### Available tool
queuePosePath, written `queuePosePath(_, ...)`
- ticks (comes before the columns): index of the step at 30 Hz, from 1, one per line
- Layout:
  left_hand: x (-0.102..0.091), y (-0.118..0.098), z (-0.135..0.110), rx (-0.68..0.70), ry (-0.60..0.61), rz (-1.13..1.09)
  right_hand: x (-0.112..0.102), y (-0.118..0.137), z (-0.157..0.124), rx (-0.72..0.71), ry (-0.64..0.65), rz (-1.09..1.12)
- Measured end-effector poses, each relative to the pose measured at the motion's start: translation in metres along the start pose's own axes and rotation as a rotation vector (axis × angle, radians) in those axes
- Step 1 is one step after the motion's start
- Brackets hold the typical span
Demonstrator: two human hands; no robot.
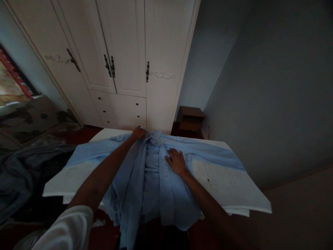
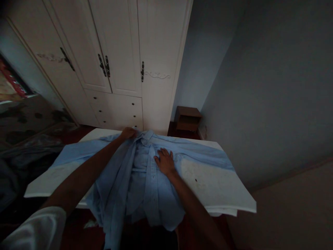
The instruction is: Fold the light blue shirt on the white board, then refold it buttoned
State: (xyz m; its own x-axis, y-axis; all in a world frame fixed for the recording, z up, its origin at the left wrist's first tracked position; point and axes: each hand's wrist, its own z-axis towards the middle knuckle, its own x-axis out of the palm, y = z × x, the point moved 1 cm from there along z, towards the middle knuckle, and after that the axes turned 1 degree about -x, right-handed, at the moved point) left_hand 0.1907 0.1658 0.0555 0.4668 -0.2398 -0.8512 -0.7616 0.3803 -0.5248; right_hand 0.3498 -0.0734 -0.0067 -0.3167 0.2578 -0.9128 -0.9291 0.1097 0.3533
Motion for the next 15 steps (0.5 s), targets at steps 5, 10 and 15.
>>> queuePosePath(5,-0.029,0.052,-0.022,-0.028,-0.076,0.209,-0.028,0.015,0.029,-0.007,-0.157,-0.016)
queuePosePath(10,-0.053,0.103,-0.05,-0.117,-0.141,0.406,-0.043,0.047,0.101,-0.279,-0.071,-0.135)
queuePosePath(15,-0.044,0.117,-0.066,0.171,-0.088,0.481,-0.02,0.048,0.161,-0.315,0.31,-0.268)
